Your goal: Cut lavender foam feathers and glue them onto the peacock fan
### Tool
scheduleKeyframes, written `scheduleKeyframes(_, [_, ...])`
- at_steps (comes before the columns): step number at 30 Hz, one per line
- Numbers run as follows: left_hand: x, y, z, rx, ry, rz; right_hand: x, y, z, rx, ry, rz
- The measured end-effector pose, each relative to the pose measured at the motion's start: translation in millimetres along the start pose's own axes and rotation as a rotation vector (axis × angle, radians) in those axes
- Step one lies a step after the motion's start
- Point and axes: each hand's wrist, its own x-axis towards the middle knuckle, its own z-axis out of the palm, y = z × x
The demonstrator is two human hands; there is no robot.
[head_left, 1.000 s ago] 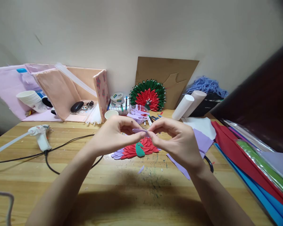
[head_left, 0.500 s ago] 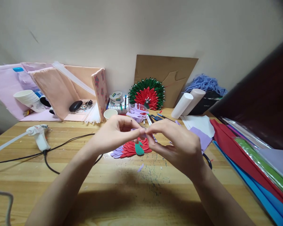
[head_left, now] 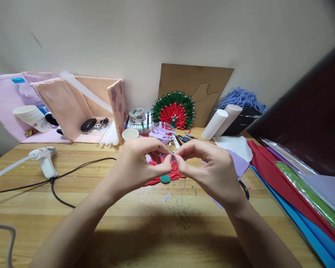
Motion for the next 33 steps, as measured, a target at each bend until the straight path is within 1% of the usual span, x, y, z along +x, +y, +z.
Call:
scheduleKeyframes(6, [2.3, -3.9, -7.0, 0.071, 0.036, -0.009, 0.7, 1.7, -2.2, 0.015, 0.010, 0.062])
scheduleKeyframes(9, [2.4, -5.8, -11.7, 0.058, 0.120, -0.016, 2.7, 4.5, -4.3, 0.054, -0.003, 0.126])
scheduleKeyframes(11, [2.3, -6.0, -12.4, 0.037, 0.153, 0.017, 4.6, 6.5, -5.3, 0.096, -0.019, 0.173])
scheduleKeyframes(12, [2.2, -6.0, -11.8, 0.032, 0.140, 0.057, 5.6, 7.3, -5.6, 0.124, -0.033, 0.197])
scheduleKeyframes(15, [1.7, -6.2, -7.9, 0.063, 0.021, 0.216, 8.6, 8.2, -6.7, 0.214, -0.086, 0.269])
scheduleKeyframes(17, [1.1, -7.0, -5.3, 0.098, -0.026, 0.284, 10.2, 7.9, -7.9, 0.261, -0.116, 0.310])
scheduleKeyframes(21, [0.4, -8.4, -4.0, 0.160, -0.006, 0.321, 12.2, 7.8, -10.7, 0.330, -0.166, 0.338])
scheduleKeyframes(25, [0.4, -8.4, -5.9, 0.213, 0.010, 0.340, 12.6, 8.7, -12.2, 0.357, -0.208, 0.340])
scheduleKeyframes(28, [0.3, -8.2, -6.6, 0.228, 0.019, 0.349, 11.6, 7.7, -12.4, 0.330, -0.215, 0.312])
scheduleKeyframes(30, [0.3, -7.9, -6.5, 0.226, 0.043, 0.355, 10.1, 5.7, -12.3, 0.273, -0.193, 0.246])
scheduleKeyframes(33, [0.5, -6.8, -6.1, 0.234, 0.058, 0.329, 7.4, 1.6, -12.2, 0.125, -0.094, 0.065])
